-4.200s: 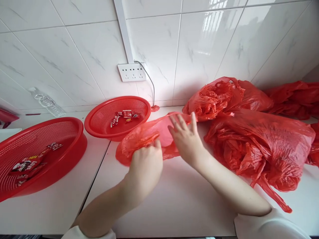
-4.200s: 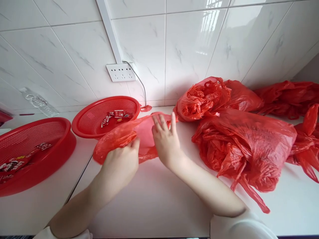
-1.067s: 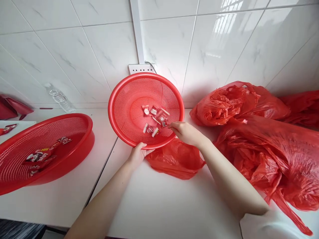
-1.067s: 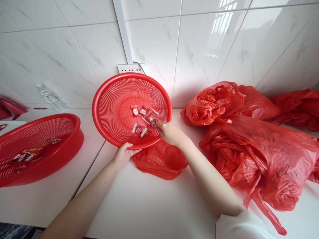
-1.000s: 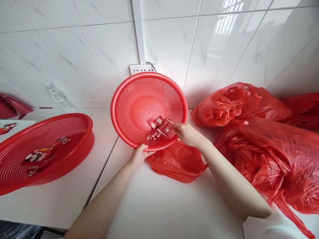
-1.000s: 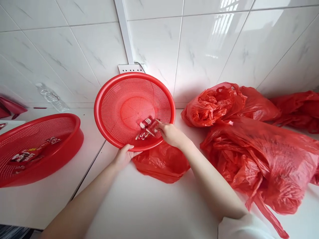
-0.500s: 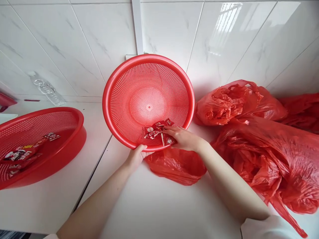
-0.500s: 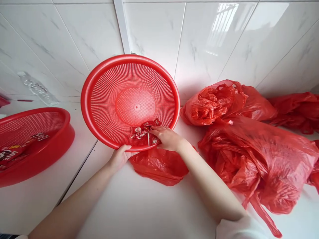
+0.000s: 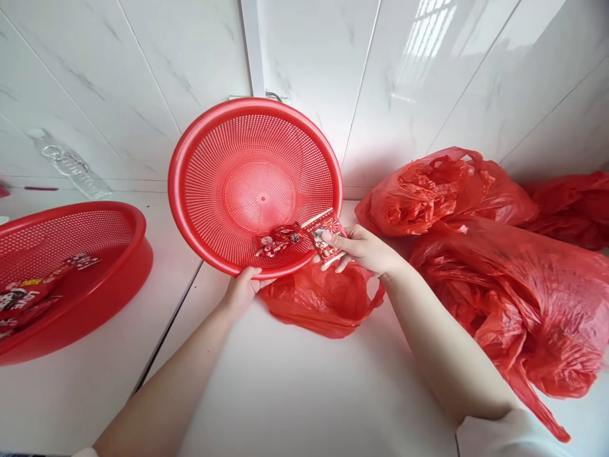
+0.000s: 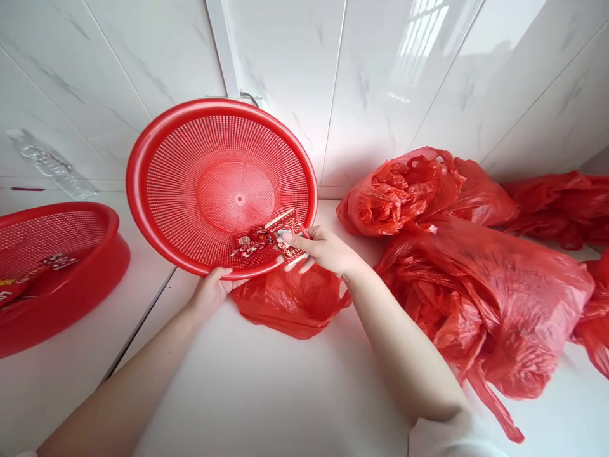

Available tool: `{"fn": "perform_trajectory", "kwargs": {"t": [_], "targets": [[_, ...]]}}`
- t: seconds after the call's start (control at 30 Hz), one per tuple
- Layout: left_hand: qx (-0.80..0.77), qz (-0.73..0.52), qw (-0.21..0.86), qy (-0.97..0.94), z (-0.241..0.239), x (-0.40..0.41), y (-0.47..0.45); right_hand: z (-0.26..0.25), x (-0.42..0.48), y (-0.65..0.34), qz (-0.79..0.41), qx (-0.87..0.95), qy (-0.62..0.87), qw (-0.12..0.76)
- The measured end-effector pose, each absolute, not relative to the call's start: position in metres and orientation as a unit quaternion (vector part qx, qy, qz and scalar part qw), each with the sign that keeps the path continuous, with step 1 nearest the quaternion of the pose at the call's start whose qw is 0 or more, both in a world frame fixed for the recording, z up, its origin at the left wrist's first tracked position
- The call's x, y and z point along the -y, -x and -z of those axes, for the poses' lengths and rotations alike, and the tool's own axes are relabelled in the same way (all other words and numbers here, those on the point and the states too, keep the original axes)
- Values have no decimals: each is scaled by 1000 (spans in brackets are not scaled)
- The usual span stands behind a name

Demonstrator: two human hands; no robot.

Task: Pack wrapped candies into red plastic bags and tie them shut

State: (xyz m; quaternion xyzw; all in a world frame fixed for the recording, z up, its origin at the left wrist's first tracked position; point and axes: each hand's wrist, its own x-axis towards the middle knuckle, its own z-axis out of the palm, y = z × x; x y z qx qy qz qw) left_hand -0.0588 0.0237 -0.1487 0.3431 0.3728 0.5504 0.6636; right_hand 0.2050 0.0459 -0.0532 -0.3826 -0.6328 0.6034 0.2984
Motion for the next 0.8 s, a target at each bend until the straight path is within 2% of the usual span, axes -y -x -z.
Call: {"fn": "perform_trajectory", "kwargs": {"t": [0.2,0.67,0.73,0.8], "targets": [[-382,-568,648,-335,143,-26,61,55,-48,-207,-626,623,373,284],[-340,-632,600,-354,126,-16,50,56,-43,-202,-618,627,343,328],[-335,-638,593,-358,128,-17,51,59,-44,-204,-603,656,353,284],[-331,-641,588,-364,129,-18,51,65,-44,-205,-579,697,379,190]]}}
